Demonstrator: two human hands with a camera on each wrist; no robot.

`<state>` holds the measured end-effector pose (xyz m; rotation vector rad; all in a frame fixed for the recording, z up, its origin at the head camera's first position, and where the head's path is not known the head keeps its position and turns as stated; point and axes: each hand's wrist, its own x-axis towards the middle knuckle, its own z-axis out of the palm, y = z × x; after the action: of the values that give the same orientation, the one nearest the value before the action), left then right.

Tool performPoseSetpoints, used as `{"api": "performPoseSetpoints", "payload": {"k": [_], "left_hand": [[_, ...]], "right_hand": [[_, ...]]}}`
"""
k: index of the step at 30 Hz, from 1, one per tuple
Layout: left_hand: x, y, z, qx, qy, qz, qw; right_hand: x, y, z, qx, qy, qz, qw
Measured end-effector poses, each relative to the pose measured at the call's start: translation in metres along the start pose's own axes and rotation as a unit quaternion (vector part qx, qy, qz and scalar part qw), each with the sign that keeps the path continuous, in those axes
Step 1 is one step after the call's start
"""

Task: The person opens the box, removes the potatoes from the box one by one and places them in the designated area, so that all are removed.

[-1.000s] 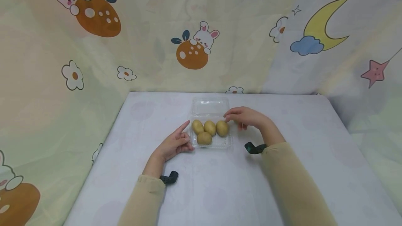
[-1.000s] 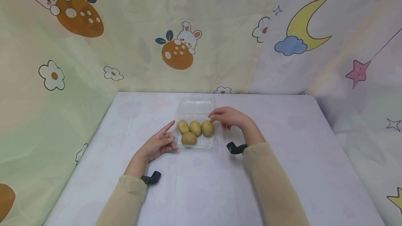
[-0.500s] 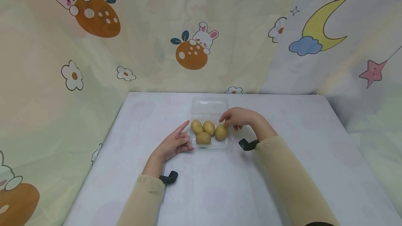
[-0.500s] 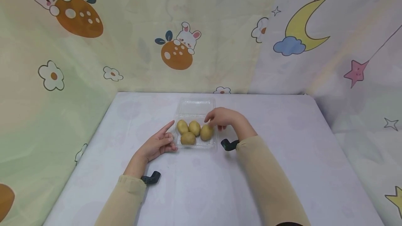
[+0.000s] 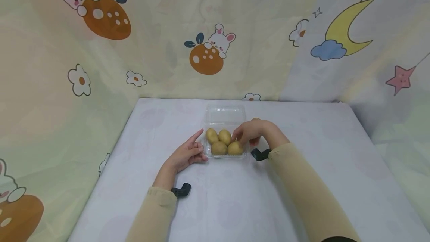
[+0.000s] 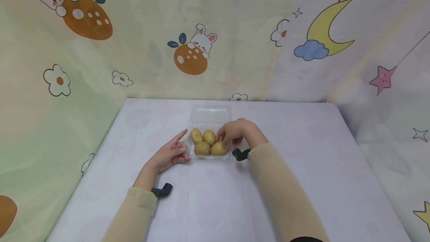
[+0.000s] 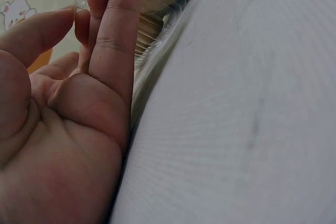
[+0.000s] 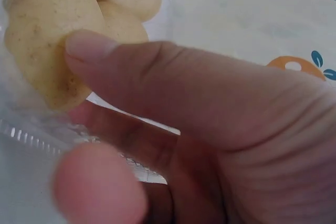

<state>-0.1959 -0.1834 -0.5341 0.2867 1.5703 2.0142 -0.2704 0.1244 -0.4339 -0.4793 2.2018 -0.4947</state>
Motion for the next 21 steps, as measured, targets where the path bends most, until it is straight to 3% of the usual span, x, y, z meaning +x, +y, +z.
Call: {"api": "performPoseSetpoints", "payload": {"k": [9, 21], "left_hand": [[-0.0012, -0.0003, 0.0020, 0.004, -0.001, 0.001, 1.0000], [-0.0014, 0.0010, 0.0023, 0.003, -0.006, 0.003, 1.0000]], "right_hand": [[0.0054, 0.0058, -0.0023, 0.027, -0.033, 0.000, 0.999], [0.0065, 0.0092, -0.0030, 0.023, -0.041, 0.004, 0.999]]}}
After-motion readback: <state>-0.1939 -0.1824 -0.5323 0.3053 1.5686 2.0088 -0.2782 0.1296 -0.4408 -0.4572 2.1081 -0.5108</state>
